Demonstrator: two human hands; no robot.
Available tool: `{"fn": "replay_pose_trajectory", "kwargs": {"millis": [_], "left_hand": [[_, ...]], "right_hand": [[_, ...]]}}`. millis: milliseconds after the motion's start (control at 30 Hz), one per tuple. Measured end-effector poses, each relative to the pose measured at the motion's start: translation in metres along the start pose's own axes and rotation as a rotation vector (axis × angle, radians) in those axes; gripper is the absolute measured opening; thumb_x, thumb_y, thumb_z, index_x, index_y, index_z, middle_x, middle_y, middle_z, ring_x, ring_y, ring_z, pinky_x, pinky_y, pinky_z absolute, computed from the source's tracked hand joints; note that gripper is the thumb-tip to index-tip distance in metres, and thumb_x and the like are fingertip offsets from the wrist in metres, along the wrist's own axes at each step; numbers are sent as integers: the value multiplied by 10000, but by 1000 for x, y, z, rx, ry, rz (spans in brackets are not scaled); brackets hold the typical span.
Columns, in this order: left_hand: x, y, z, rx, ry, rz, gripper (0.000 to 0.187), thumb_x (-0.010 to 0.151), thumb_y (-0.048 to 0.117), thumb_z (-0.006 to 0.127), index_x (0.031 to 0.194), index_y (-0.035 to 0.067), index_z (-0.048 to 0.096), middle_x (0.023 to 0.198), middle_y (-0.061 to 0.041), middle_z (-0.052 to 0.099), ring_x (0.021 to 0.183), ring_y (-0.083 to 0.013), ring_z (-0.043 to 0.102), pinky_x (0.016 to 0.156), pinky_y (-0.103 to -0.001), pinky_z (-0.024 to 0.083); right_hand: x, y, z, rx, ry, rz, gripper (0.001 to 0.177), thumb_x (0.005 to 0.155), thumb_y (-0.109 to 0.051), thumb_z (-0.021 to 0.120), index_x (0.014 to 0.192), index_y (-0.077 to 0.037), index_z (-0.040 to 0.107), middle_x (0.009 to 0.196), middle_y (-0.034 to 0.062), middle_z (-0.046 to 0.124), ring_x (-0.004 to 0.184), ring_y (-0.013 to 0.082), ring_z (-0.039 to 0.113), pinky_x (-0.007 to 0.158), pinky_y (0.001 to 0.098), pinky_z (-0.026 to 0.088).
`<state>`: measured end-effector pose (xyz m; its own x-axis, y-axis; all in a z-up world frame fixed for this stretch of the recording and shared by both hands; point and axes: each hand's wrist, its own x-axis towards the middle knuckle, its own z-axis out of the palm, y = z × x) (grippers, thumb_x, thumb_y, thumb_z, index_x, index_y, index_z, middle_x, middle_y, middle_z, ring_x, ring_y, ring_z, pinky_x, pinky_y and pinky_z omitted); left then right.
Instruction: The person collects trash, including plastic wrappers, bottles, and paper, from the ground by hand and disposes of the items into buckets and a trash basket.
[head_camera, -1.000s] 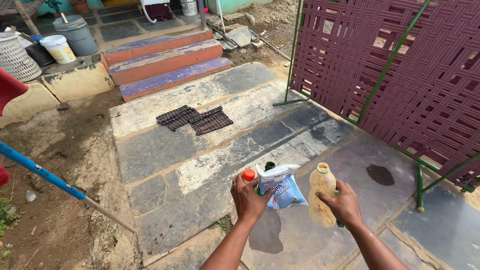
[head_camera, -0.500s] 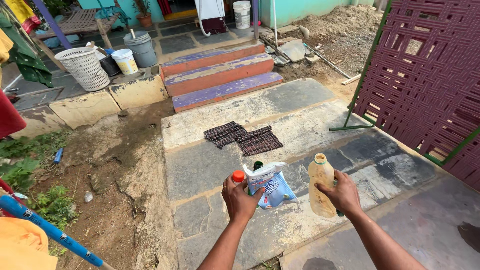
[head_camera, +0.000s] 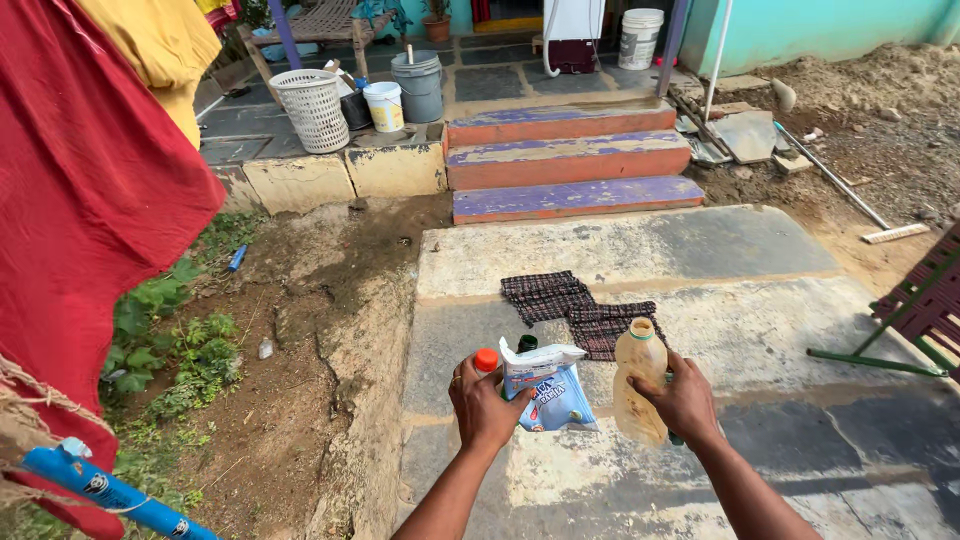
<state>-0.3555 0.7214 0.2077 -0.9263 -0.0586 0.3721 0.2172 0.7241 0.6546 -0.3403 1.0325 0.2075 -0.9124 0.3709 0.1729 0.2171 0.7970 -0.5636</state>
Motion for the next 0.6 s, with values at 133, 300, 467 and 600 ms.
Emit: {"fn": "replay_pose_trajectory", "kwargs": {"millis": [133, 300, 467, 600], "left_hand": [[71, -14, 12, 4, 0, -30, 478, 669, 384, 923, 996, 60, 793, 1329, -141, 514, 1325, -321, 421, 1119, -527, 308], [140, -46, 18, 43, 125, -52, 492, 649, 368, 933, 977, 29, 794, 1315, -150, 525, 1335, -315, 419, 1120, -534, 308], [199, -91, 27, 63, 135, -112, 490, 651, 358, 925, 989, 28, 795, 1329, -148, 522, 1322, -312, 424, 1097, -539, 314], [254, -134, 45, 86, 153, -121, 494, 640, 347, 925, 998, 32, 794, 1321, -134, 546, 1313, -305, 438, 1100, -538, 315]], "right_hand": [[82, -30, 35, -6, -39, -29, 673, 709, -445, 885, 1228, -57, 706, 1168, 189, 711, 1103, 338, 691, 983, 467, 536], [156, -73, 75, 43, -83, -115, 691, 700, -437, 881, 1243, -52, 695, 1182, 179, 711, 1098, 335, 698, 970, 469, 538], [217, -111, 126, 57, -188, -109, 721, 709, -441, 875, 1279, -50, 669, 1203, 176, 702, 1082, 320, 721, 958, 470, 558], [275, -130, 182, 61, -207, -130, 718, 708, -448, 884, 1267, -46, 680, 1206, 182, 705, 1107, 324, 713, 987, 470, 551]]}}
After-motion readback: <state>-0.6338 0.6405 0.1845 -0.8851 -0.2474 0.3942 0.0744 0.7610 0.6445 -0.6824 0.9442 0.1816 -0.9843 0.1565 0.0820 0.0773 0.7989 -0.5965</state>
